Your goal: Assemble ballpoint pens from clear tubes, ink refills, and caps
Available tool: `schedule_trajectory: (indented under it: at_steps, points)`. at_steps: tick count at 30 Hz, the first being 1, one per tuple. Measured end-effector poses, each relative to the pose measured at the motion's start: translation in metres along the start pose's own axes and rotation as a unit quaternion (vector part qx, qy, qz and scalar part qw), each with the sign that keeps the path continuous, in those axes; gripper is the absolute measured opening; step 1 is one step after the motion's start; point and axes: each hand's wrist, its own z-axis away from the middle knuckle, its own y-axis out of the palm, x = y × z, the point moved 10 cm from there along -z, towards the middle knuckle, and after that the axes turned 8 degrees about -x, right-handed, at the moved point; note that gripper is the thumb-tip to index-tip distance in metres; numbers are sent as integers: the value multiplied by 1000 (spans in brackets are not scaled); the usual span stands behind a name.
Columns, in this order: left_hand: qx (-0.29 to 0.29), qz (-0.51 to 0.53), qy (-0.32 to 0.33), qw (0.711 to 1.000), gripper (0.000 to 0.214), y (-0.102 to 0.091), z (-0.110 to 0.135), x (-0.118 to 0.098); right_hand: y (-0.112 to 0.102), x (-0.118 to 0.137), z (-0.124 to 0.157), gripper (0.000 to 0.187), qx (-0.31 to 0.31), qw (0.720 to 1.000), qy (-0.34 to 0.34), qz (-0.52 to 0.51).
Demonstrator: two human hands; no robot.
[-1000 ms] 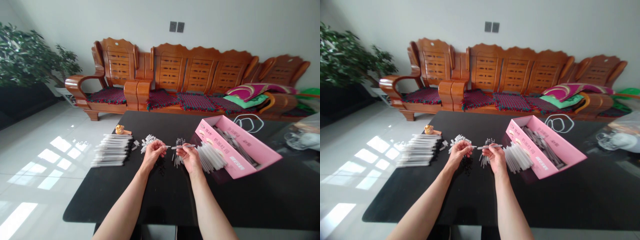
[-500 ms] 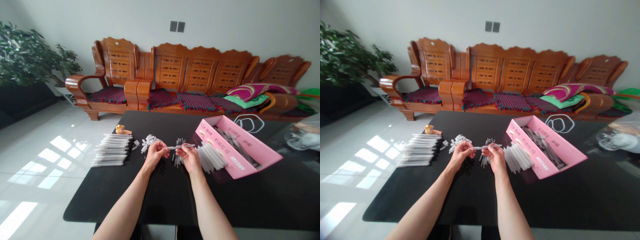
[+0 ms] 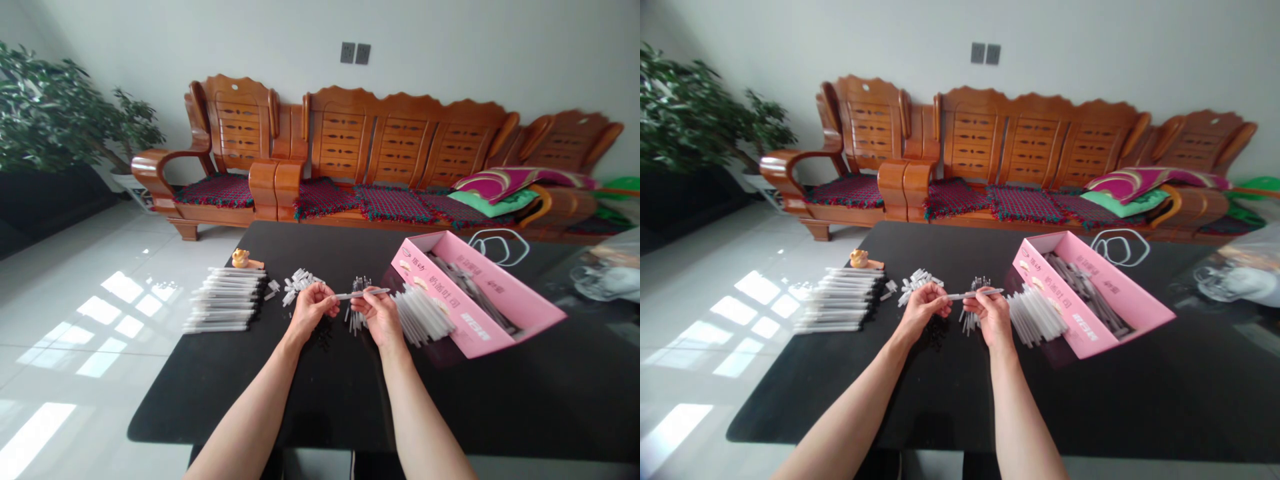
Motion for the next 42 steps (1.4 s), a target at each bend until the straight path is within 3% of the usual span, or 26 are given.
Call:
schedule_trajectory:
  at_steps: [7,13,15,19,22,26,29,32,38,42]
  points:
    - [-12,-19,14,1000,30,-5,-1,-3,1,1,0,19,1,1000,1,-3]
    - [-93,-112,76,986,27,-32,-6,-18,-3,1,-1,18,-12,999,9,-31]
    - [-119,-222,103,962,24,-39,-6,-25,-4,1,-1,19,-15,999,10,-37]
    - [-139,-468,179,854,18,-37,-1,-37,-6,1,-1,20,-18,999,8,-38]
    - [-128,-546,185,807,17,-34,-2,-32,-5,1,-1,20,-16,999,9,-35]
    - [-102,-532,198,817,22,-30,-1,-34,-6,1,-1,20,-17,999,8,-35]
    - [-10,-523,228,821,18,-12,5,-35,-7,1,-1,20,-23,999,10,-37]
    - [63,-548,237,800,20,1,12,-30,-7,1,-1,20,-24,999,9,-38]
    - [75,-584,226,776,19,4,15,-24,-6,2,-1,20,-24,999,11,-35]
    - [76,-576,227,781,16,8,16,-24,-6,2,0,21,-24,999,9,-32]
